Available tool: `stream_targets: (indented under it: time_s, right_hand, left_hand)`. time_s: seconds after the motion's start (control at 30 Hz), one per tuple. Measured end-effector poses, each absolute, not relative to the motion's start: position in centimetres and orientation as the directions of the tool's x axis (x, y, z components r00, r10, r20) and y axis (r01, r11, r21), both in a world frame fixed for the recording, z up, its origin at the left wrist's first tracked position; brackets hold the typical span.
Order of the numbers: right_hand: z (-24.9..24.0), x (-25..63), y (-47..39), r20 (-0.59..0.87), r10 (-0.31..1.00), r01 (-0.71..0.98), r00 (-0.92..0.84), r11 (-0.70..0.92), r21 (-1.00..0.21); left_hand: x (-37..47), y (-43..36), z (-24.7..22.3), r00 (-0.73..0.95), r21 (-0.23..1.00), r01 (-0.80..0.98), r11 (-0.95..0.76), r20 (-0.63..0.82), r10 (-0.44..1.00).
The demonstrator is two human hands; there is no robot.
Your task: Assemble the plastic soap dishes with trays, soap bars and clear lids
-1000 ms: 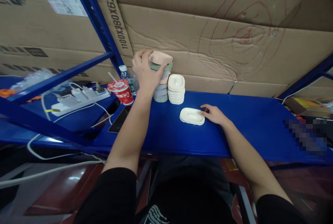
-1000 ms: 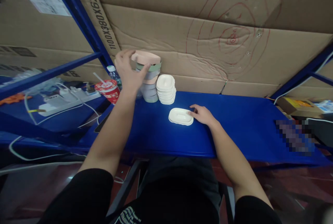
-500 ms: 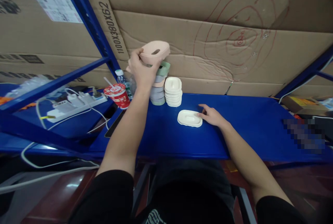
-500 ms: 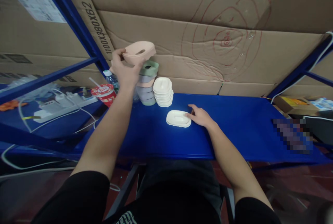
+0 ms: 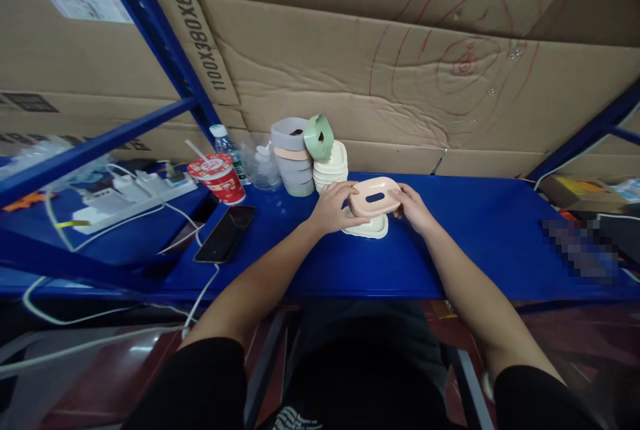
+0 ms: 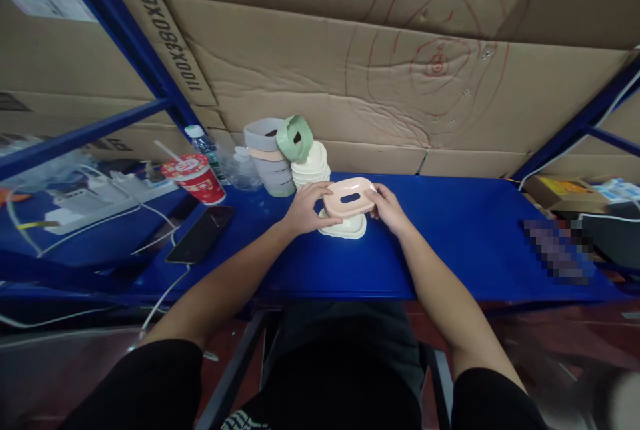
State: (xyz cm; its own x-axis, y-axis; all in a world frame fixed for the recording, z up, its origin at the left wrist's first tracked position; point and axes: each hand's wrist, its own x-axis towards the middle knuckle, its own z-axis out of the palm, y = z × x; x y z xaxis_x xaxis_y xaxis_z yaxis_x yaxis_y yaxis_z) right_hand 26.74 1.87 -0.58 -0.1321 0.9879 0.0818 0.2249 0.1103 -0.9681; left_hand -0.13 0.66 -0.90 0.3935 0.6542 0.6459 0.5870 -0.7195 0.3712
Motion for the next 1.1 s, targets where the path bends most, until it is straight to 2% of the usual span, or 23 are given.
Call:
stream_targets:
  time_s: [0.1, 0.27, 0.47, 0.67, 0.83, 1.1]
  right_hand:
    - [-0.7, 27.5, 2.0, 0.029, 0.988, 0.335, -0.149, 0.078, -0.939]
    - [-0.8, 28.1, 2.0, 0.011, 0.978, 0.393, -0.207, 0.093, -0.915]
    - [-0.5, 27.6, 1.3, -0.029, 0.938, 0.45, -0.346, 0.138, -0.882]
    - [-1.0, 26.9, 1.0, 0.083, 0.923, 0.598, -0.377, 0.311, -0.738]
    - [-0.7, 26.7, 0.9, 0.034, 0.926, 0.719, -0.375, 0.314, -0.62]
    - [-0.3, 26.6, 0.6, 0.008, 0.925, 0.778, -0.38, 0.324, -0.538]
  left_hand:
    - [-0.5, 0.8, -0.9, 0.456, 0.38, 0.565, -0.732, 0.596, 0.661]
    - [-1.5, 0.6, 0.0, 0.532, 0.421, 0.5, -0.757, 0.54, 0.652]
    - [-3.1, 0.7, 1.0, 0.577, 0.5, 0.558, -0.662, 0.34, 0.743]
    - [-4.1, 1.2, 1.0, 0.571, 0.484, 0.664, -0.57, 0.164, 0.804]
    - [-3.7, 1.2, 0.6, 0.581, 0.508, 0.671, -0.54, 0.092, 0.809]
    - [-3.6, 1.3, 1.0, 0.594, 0.574, 0.675, -0.464, -0.05, 0.803]
